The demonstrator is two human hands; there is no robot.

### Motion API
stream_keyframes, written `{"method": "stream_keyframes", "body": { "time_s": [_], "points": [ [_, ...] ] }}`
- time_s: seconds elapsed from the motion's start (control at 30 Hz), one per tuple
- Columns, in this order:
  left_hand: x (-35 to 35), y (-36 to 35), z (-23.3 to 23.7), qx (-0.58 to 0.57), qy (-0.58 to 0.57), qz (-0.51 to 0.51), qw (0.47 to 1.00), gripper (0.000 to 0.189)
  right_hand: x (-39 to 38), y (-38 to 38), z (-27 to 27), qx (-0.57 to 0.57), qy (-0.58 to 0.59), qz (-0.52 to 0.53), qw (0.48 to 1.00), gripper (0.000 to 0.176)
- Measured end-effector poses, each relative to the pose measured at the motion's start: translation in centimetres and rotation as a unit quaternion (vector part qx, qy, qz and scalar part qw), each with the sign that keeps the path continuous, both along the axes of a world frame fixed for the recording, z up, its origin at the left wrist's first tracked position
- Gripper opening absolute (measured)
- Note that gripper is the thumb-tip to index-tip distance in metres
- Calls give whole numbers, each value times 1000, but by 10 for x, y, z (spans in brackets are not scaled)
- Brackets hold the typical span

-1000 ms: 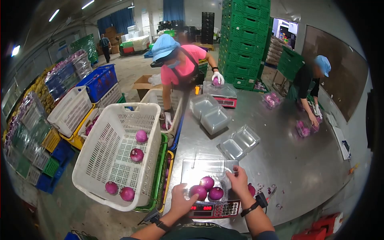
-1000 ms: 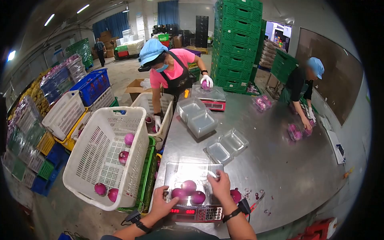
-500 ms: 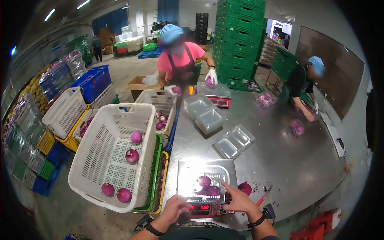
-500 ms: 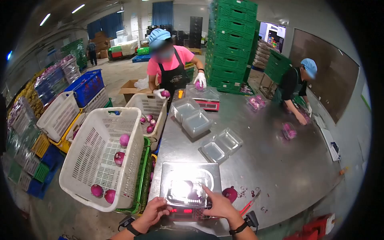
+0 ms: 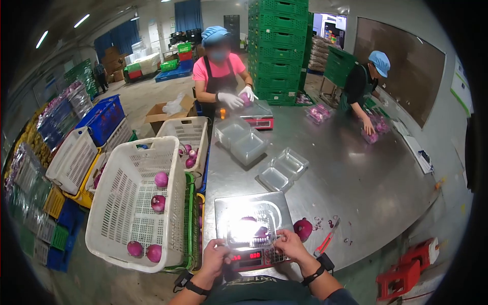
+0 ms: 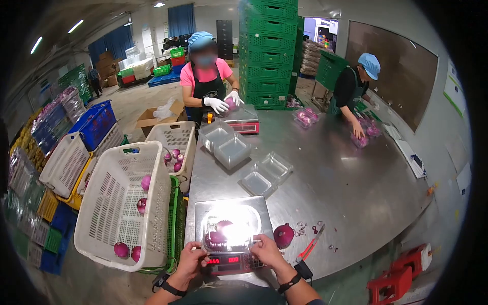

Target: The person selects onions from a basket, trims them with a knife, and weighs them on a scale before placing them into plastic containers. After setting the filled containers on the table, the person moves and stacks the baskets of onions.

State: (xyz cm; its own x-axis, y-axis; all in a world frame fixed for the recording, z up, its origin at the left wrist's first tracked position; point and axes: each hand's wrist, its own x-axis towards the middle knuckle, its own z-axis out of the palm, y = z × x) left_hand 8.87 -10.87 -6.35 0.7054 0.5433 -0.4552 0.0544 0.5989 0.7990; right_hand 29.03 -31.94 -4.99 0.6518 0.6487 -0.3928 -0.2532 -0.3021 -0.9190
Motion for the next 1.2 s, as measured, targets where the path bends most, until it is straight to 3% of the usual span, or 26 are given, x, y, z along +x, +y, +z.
{"method": "stream_keyframes", "body": {
  "time_s": [0.13,0.17,0.23,0.3,0.63,0.73,0.8,0.87,0.93,1.0,1.07,1.2],
  "points": [
    [-1,1,-2,9,25,-10,1000,35,4,-9,-18,16,-11,-7,1000,51],
    [-3,0,-4,13,11,6,1000,41,6,-13,-24,5,-59,-17,998,45],
    [-4,0,5,34,19,42,998,38,6,-22,-7,85,27,-62,994,41],
    [-11,7,8,56,26,49,997,37,12,-30,-2,51,0,-78,996,36],
    [3,25,13,132,49,125,982,41,16,-45,-3,48,18,-97,994,35],
    [17,22,18,153,61,113,980,45,15,-43,-5,43,22,-97,994,35],
    [30,21,24,145,81,37,985,49,15,-40,-11,32,18,-87,996,34],
    [43,21,-8,201,95,4,975,57,16,-36,-18,18,-6,-80,997,34],
    [57,6,0,274,100,-45,955,60,12,-29,-19,-25,-68,-50,996,43],
    [69,-13,26,185,32,-2,982,59,8,-23,-26,-54,-103,-18,993,64],
    [69,-8,17,210,55,-7,976,60,5,-14,-17,-60,-175,21,983,77],
    [65,-16,0,209,-12,19,978,64,-5,-3,-10,-76,-183,20,980,95]
  ]
}}
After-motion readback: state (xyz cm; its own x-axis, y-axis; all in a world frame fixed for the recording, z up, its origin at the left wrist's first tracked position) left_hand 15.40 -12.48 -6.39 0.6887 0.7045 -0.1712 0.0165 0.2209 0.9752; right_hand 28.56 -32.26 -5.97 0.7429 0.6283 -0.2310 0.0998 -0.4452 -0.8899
